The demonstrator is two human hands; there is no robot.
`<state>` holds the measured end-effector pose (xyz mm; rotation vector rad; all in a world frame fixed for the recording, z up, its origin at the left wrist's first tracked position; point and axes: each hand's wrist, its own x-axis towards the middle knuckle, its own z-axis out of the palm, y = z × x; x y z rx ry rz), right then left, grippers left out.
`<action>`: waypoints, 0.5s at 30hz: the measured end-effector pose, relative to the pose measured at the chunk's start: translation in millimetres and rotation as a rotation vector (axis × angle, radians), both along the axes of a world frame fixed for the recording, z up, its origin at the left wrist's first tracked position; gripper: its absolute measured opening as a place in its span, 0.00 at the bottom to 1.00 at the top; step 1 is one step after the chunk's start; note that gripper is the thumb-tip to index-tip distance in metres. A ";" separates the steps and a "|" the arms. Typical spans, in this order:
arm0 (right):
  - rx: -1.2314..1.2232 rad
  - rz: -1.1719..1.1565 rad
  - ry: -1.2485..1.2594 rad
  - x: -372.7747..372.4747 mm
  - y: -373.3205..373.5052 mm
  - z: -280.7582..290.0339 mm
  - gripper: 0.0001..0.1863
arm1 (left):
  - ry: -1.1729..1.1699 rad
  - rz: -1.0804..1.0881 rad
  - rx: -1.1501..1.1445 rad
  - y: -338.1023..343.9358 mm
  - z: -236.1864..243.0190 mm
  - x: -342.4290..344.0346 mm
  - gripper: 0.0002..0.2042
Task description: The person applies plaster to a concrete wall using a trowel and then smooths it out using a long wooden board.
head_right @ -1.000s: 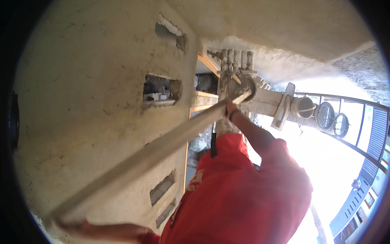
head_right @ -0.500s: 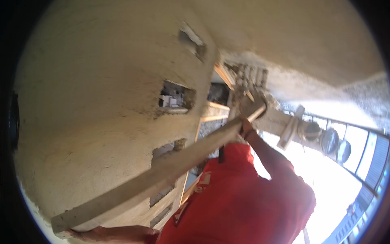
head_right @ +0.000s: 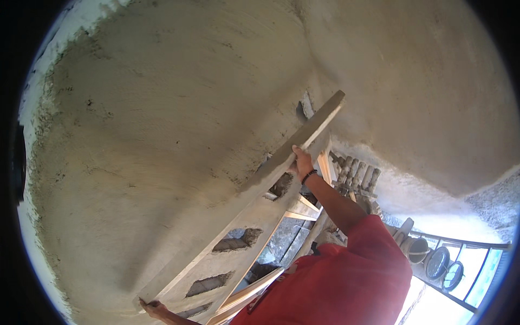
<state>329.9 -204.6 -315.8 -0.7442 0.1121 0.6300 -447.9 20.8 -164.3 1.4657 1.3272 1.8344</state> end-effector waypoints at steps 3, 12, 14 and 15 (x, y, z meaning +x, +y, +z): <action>0.011 -0.005 -0.029 21.5 28.9 30.6 0.21 | -0.402 -0.031 -0.050 5.6 -13.0 55.9 0.21; 0.004 0.049 -0.120 49.0 94.1 45.6 0.22 | -0.503 -0.069 -0.047 28.8 -34.8 42.5 0.22; -0.007 0.049 -0.138 51.2 89.5 54.3 0.21 | -0.503 -0.065 -0.033 32.5 -38.9 48.1 0.23; -0.016 0.040 -0.151 52.5 87.0 58.9 0.21 | -0.495 -0.065 -0.020 32.6 -39.7 49.1 0.23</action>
